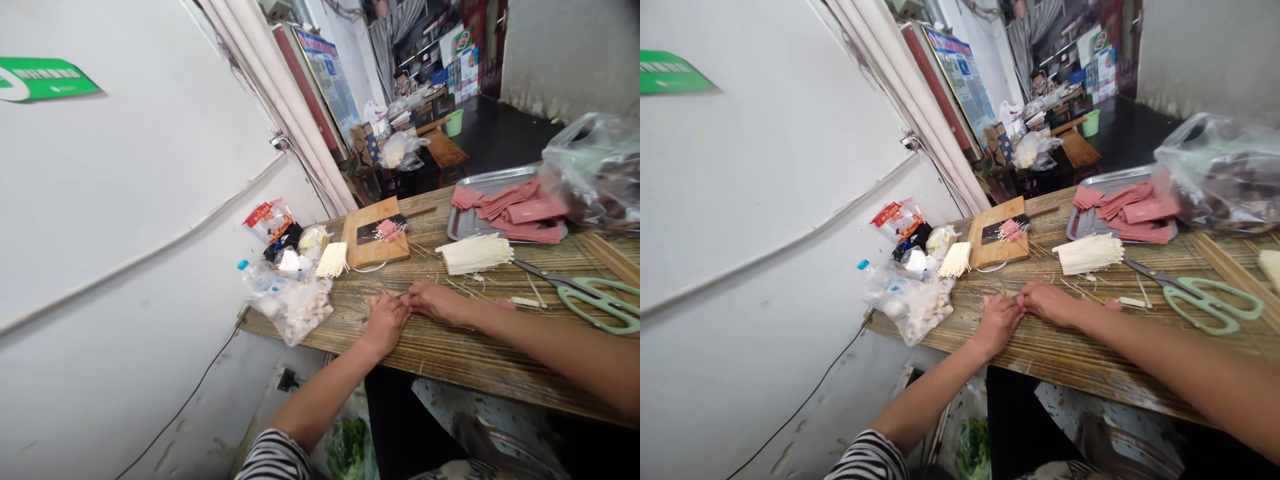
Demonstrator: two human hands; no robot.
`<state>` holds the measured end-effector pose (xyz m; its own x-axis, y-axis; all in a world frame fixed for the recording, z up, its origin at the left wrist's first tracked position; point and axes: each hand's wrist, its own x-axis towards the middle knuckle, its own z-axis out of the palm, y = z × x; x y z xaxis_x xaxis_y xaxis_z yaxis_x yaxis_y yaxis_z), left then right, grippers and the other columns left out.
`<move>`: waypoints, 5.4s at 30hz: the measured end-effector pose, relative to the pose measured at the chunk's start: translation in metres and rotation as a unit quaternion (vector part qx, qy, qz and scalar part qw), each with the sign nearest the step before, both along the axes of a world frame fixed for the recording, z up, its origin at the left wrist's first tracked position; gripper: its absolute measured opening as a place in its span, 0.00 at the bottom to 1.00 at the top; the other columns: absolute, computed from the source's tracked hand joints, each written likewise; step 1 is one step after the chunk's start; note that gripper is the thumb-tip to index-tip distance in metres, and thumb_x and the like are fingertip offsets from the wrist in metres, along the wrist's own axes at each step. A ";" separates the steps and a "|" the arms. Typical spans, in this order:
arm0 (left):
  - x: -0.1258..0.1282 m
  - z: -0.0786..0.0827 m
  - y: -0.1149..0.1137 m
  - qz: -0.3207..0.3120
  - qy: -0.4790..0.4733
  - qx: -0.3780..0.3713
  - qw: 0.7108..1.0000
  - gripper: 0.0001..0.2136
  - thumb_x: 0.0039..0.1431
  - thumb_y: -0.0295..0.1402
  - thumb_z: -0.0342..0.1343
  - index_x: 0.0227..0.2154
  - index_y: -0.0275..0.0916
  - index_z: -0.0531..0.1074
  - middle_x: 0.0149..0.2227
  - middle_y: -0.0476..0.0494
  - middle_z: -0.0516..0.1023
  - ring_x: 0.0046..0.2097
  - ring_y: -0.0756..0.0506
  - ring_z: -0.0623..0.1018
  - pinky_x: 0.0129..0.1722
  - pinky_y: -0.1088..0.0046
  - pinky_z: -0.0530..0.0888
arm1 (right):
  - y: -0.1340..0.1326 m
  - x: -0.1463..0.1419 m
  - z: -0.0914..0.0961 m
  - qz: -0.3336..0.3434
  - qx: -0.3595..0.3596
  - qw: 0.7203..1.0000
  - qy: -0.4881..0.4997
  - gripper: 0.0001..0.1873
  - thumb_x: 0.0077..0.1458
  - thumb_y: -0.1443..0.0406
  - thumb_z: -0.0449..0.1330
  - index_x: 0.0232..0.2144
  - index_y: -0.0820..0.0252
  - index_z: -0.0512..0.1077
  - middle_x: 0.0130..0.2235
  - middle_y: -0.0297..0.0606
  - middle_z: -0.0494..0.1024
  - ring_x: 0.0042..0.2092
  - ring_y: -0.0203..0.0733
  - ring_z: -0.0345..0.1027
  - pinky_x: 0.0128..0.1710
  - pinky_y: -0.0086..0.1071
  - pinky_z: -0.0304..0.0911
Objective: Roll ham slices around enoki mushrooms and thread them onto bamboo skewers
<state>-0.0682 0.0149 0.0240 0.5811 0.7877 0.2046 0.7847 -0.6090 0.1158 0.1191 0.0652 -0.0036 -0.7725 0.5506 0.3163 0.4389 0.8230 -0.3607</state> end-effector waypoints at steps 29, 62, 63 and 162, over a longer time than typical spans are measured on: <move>-0.007 0.014 0.059 0.084 -0.134 -0.329 0.931 0.12 0.47 0.39 0.65 0.32 0.37 0.82 0.31 0.47 0.83 0.34 0.47 0.77 0.37 0.76 0.71 | -0.004 0.001 0.024 -0.049 0.009 0.995 -0.086 0.27 0.64 0.52 0.43 0.39 0.58 0.78 0.32 0.45 0.74 0.38 0.44 0.62 0.41 0.36 0.52; 0.005 0.014 0.037 0.012 -0.007 -0.126 0.992 0.14 0.63 0.37 0.53 0.31 0.38 0.80 0.33 0.42 0.82 0.36 0.46 0.76 0.39 0.71 0.65 | -0.004 0.004 0.017 -0.050 0.116 0.988 -0.091 0.20 0.65 0.60 0.46 0.35 0.61 0.76 0.31 0.43 0.75 0.37 0.44 0.62 0.40 0.37 0.52; 0.005 0.015 0.038 0.011 -0.010 -0.136 0.991 0.13 0.63 0.37 0.52 0.31 0.38 0.81 0.33 0.42 0.82 0.35 0.46 0.77 0.38 0.72 0.66 | -0.005 0.003 0.016 -0.041 0.140 0.984 -0.097 0.20 0.65 0.61 0.46 0.35 0.61 0.76 0.31 0.43 0.74 0.37 0.43 0.61 0.40 0.37 0.51; 0.019 -0.024 0.041 0.001 -0.105 0.015 0.994 0.19 0.68 0.41 0.43 0.42 0.39 0.78 0.37 0.41 0.81 0.38 0.46 0.76 0.41 0.70 0.69 | -0.130 0.111 -0.009 -0.316 -0.002 0.949 0.019 0.19 0.64 0.61 0.44 0.34 0.58 0.74 0.33 0.42 0.73 0.37 0.44 0.67 0.39 0.37 0.62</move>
